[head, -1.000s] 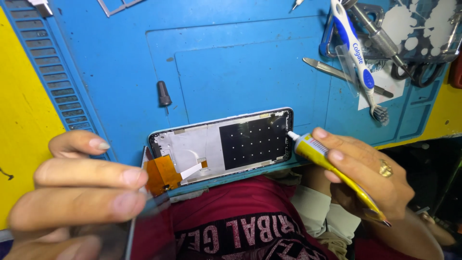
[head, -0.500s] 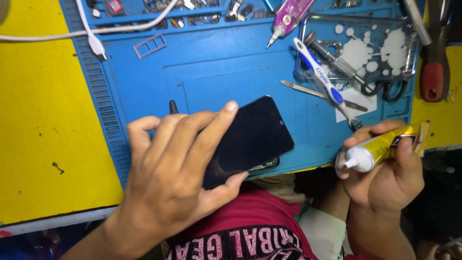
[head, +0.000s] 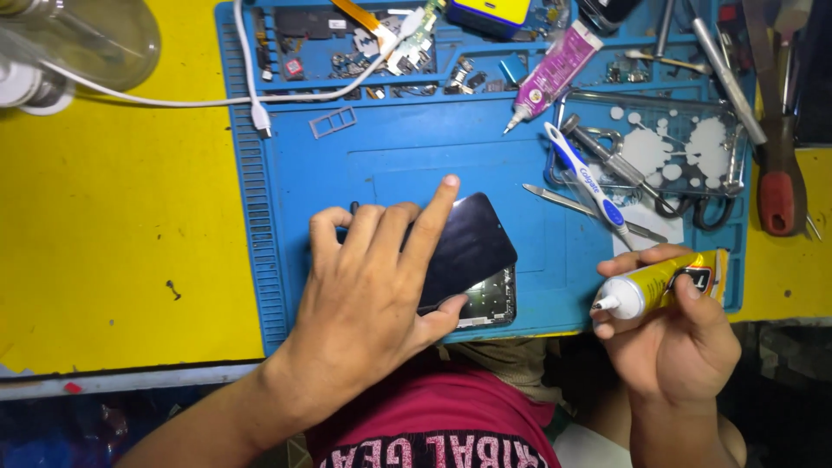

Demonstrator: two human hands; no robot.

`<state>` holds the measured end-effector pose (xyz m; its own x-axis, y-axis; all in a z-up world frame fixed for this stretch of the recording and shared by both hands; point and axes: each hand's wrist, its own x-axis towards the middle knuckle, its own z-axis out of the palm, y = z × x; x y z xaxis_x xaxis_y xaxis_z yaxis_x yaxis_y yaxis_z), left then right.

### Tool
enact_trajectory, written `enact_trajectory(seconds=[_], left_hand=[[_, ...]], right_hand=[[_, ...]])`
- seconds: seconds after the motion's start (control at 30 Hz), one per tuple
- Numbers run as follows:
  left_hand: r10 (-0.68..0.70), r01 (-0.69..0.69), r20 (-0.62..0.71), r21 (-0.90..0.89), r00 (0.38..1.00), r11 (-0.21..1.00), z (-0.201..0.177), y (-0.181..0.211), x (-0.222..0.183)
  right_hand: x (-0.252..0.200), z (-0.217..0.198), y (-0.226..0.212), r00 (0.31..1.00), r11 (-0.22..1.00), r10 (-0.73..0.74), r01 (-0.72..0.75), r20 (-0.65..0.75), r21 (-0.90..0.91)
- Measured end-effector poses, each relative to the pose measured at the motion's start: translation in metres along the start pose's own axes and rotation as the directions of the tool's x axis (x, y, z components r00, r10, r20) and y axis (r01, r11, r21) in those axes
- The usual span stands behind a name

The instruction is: Applying adhesive to the frame of a smartphone and attaching the back cover to complete the assembly.

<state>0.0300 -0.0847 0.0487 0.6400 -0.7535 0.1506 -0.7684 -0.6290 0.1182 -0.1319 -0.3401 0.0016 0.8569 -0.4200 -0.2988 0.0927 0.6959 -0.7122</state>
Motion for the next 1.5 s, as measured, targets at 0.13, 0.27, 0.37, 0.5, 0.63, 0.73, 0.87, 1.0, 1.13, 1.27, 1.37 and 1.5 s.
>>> enact_trajectory(seconds=[0.13,0.27,0.37,0.5,0.63,0.73,0.87,1.0,1.13,1.27,1.37,1.5], left_hand=[[0.007,-0.007,0.017,-0.019,1.0,1.0,0.0,-0.002,-0.002],[0.013,-0.013,0.028,-0.003,1.0,1.0,-0.001,-0.004,-0.003],[0.016,-0.015,0.025,-0.004,1.0,1.0,-0.003,-0.006,-0.002],[0.007,-0.007,0.01,-0.082,1.0,0.997,-0.01,-0.017,-0.004],[0.098,-0.131,-0.099,-0.414,0.99,0.901,-0.025,-0.04,0.002],[0.169,-0.273,-0.22,-0.638,0.961,0.721,-0.029,-0.049,0.012],[0.008,-0.304,-0.358,-0.779,0.934,0.549,-0.045,-0.062,0.017],[-0.185,-0.303,-0.506,-0.73,0.843,0.612,-0.054,-0.092,-0.003],[-0.291,-0.217,-0.551,-0.679,0.782,0.701,-0.05,-0.109,-0.02],[-0.217,-0.193,-0.324,-0.862,0.921,0.468,-0.053,-0.09,-0.027],[0.016,-0.335,-0.357,-0.857,0.934,0.391,-0.054,-0.078,-0.016],[0.102,-0.409,-0.403,-0.821,0.909,0.4,-0.058,-0.068,-0.005]], right_hand=[[0.005,0.011,0.002,0.998,0.999,0.041,-0.041,0.051,-0.003],[0.008,0.022,0.002,0.991,0.998,0.05,-0.046,0.125,-0.034],[0.011,0.032,0.002,0.988,0.998,0.059,-0.056,0.146,-0.027],[0.019,0.038,0.003,0.989,0.994,0.103,-0.106,0.11,0.024],[0.032,0.075,0.009,0.973,0.973,0.223,-0.226,0.065,0.046],[0.036,0.13,0.023,0.939,0.95,0.31,-0.313,0.146,-0.001],[0.052,0.17,0.046,0.821,0.92,0.377,-0.385,0.429,-0.07],[0.074,0.201,0.048,0.766,0.753,0.477,-0.104,0.431,-0.649],[0.088,0.206,0.072,0.722,-0.116,0.44,0.635,0.534,-0.763],[0.099,0.204,0.093,0.745,-0.345,0.502,0.639,0.44,-0.688],[0.103,0.209,0.092,0.718,-0.298,0.554,0.644,0.422,-0.705],[0.099,0.215,0.089,0.744,-0.281,0.554,0.589,0.373,-0.757]])
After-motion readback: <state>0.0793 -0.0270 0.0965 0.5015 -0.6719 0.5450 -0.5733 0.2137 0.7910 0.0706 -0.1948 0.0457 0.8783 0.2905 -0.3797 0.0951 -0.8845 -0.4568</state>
